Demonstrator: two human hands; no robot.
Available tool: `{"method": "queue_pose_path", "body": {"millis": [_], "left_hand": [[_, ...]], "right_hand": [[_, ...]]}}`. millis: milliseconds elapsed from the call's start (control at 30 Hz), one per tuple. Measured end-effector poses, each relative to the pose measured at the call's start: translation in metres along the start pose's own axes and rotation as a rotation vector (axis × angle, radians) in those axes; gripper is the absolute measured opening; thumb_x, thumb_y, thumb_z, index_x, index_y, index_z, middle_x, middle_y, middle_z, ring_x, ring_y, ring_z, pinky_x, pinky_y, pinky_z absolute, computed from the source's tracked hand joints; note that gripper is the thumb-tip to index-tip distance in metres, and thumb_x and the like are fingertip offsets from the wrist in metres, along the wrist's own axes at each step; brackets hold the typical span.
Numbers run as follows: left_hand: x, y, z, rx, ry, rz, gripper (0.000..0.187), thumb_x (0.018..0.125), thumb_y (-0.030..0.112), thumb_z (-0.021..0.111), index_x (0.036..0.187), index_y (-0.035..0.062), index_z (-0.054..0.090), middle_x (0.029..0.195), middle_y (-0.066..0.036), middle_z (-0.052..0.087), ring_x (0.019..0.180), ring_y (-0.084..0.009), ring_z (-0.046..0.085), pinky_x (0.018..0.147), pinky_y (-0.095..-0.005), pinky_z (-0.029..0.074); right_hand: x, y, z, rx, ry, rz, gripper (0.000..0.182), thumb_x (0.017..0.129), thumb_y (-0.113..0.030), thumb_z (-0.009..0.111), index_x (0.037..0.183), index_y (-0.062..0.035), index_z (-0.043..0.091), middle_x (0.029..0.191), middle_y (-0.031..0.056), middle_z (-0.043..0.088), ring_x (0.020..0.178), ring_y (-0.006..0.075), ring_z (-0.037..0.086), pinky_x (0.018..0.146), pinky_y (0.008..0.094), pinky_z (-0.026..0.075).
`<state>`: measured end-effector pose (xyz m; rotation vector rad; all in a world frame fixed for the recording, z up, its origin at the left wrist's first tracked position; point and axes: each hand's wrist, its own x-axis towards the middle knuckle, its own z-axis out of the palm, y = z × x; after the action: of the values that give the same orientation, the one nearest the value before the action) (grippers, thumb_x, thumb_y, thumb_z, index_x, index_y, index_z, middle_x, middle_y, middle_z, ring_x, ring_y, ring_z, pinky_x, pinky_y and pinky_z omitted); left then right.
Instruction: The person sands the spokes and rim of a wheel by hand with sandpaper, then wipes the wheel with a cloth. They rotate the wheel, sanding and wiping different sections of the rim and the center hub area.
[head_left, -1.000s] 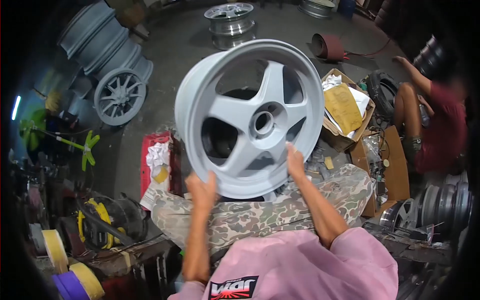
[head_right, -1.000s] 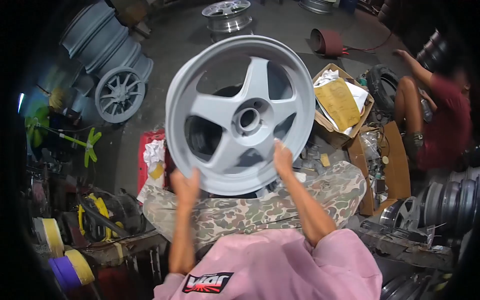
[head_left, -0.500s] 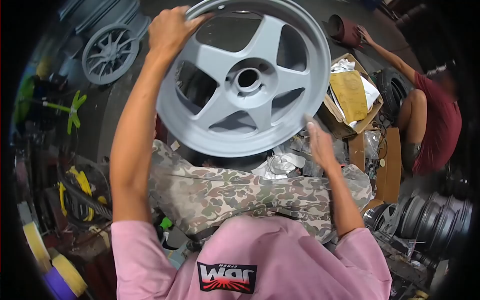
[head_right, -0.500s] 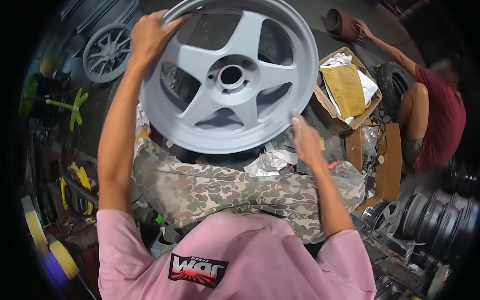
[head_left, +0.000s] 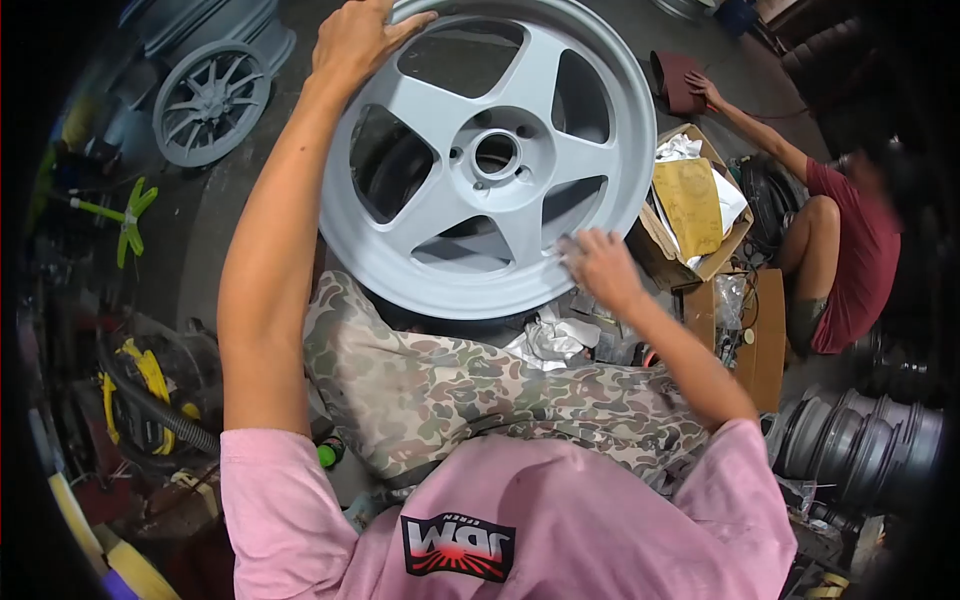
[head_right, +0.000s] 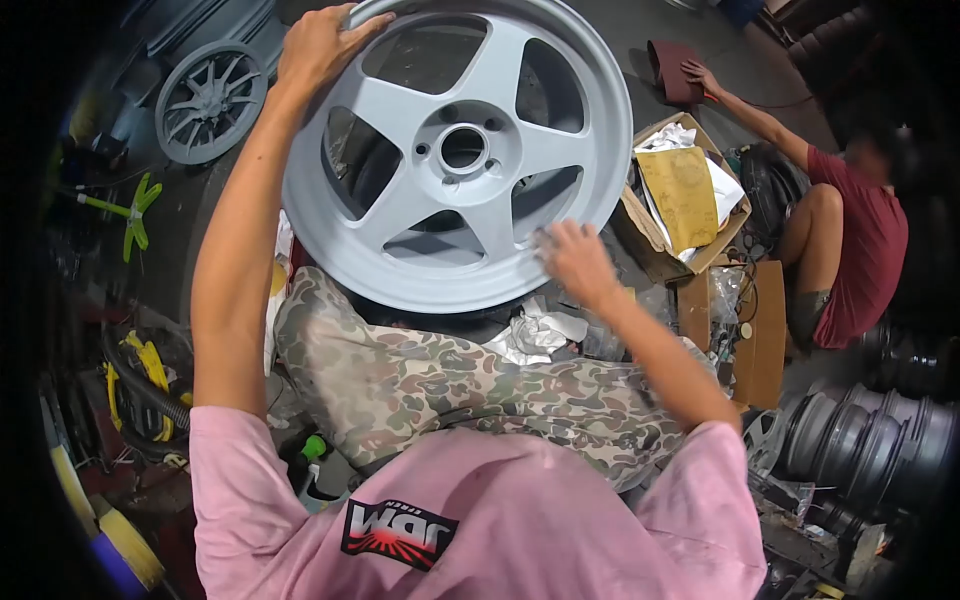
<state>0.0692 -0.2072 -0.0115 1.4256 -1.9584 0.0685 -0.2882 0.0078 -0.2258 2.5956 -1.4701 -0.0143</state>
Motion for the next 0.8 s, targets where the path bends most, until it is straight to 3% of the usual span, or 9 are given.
{"method": "queue_pose_path", "body": {"millis": [33, 200, 233, 300, 333, 433, 600, 667, 800], "left_hand": [[0.003, -0.001, 0.001, -0.008, 0.002, 0.004, 0.044, 0.086, 0.051, 0.073, 0.099, 0.0091, 0.078, 0.087, -0.022, 0.072, 0.086, -0.0404, 0.07, 0.078, -0.0479, 0.055], [0.003, -0.017, -0.001, -0.022, -0.031, 0.024, 0.047, 0.087, 0.051, 0.072, 0.1, 0.006, 0.078, 0.092, -0.024, 0.072, 0.088, -0.0427, 0.069, 0.079, -0.0481, 0.055], [0.003, -0.015, -0.006, -0.024, -0.022, 0.023, 0.047, 0.087, 0.051, 0.072, 0.1, 0.006, 0.078, 0.092, -0.024, 0.072, 0.088, -0.0427, 0.069, 0.079, -0.0481, 0.055], [0.001, -0.006, -0.016, -0.046, -0.089, -0.025, 0.048, 0.087, 0.05, 0.072, 0.103, 0.0054, 0.077, 0.094, -0.025, 0.072, 0.091, -0.0417, 0.07, 0.081, -0.0481, 0.055], [0.009, -0.016, -0.009, -0.051, -0.087, -0.021, 0.048, 0.087, 0.05, 0.072, 0.103, 0.0054, 0.077, 0.094, -0.025, 0.072, 0.091, -0.0417, 0.07, 0.081, -0.0481, 0.055], [0.015, -0.046, 0.019, -0.04, -0.054, 0.069, 0.061, 0.089, 0.062, 0.068, 0.099, 0.0022, 0.076, 0.07, -0.019, 0.067, 0.063, -0.0336, 0.062, 0.066, -0.0438, 0.049], [0.012, -0.052, 0.008, -0.044, -0.132, -0.014, 0.064, 0.086, 0.065, 0.069, 0.097, 0.0026, 0.077, 0.08, -0.021, 0.072, 0.082, -0.0393, 0.072, 0.077, -0.0496, 0.054], [0.015, -0.052, 0.011, -0.076, -0.116, 0.009, 0.062, 0.087, 0.063, 0.07, 0.097, 0.0023, 0.077, 0.081, -0.021, 0.072, 0.082, -0.0395, 0.071, 0.077, -0.0486, 0.054], [0.015, -0.052, 0.015, -0.062, -0.086, 0.069, 0.06, 0.089, 0.061, 0.069, 0.099, 0.0024, 0.077, 0.078, -0.021, 0.071, 0.078, -0.0387, 0.071, 0.075, -0.0471, 0.054]], "right_hand": [[0.006, 0.029, -0.004, -0.164, -0.01, -0.131, 0.042, 0.094, -0.031, 0.063, 0.132, -0.0117, 0.065, 0.119, 0.0087, 0.058, 0.113, 0.0249, 0.052, 0.088, 0.0438, 0.042], [0.035, 0.033, -0.04, -0.228, -0.046, 0.087, 0.042, 0.089, -0.025, 0.067, 0.129, -0.0115, 0.066, 0.126, 0.0095, 0.057, 0.114, 0.025, 0.053, 0.091, 0.0451, 0.045], [0.024, 0.012, -0.019, -0.072, -0.15, 0.129, 0.037, 0.089, -0.025, 0.067, 0.122, -0.0085, 0.069, 0.122, 0.0115, 0.061, 0.113, 0.0265, 0.058, 0.09, 0.0475, 0.047], [0.008, -0.049, 0.019, 0.322, 0.128, 0.12, 0.025, 0.092, -0.02, 0.062, 0.103, -0.0007, 0.073, 0.112, 0.0204, 0.069, 0.097, 0.0368, 0.068, 0.087, 0.0519, 0.051], [0.02, -0.075, -0.008, 0.451, 0.001, 0.328, 0.026, 0.095, -0.021, 0.06, 0.094, 0.0016, 0.073, 0.106, 0.0236, 0.07, 0.088, 0.0401, 0.069, 0.079, 0.0516, 0.053], [0.033, -0.065, 0.013, 0.832, 0.003, 0.572, 0.032, 0.102, -0.027, 0.055, 0.095, 0.0014, 0.068, 0.085, 0.0162, 0.067, 0.071, 0.0312, 0.065, 0.067, 0.0466, 0.051], [0.105, -0.027, -0.028, 1.847, 0.196, 1.018, 0.028, 0.107, -0.026, 0.044, 0.095, -0.0054, 0.059, 0.067, 0.0006, 0.051, 0.055, 0.0134, 0.047, 0.054, 0.0338, 0.04], [0.098, -0.001, -0.018, 2.369, 0.577, 1.183, 0.024, 0.107, -0.021, 0.04, 0.094, -0.0083, 0.056, 0.065, -0.0044, 0.042, 0.051, 0.0095, 0.038, 0.05, 0.0271, 0.033], [0.09, 0.028, -0.018, 2.267, 0.512, 1.163, 0.025, 0.107, -0.02, 0.04, 0.094, -0.0092, 0.058, 0.067, -0.0017, 0.045, 0.056, 0.0105, 0.044, 0.051, 0.0309, 0.038]]}}
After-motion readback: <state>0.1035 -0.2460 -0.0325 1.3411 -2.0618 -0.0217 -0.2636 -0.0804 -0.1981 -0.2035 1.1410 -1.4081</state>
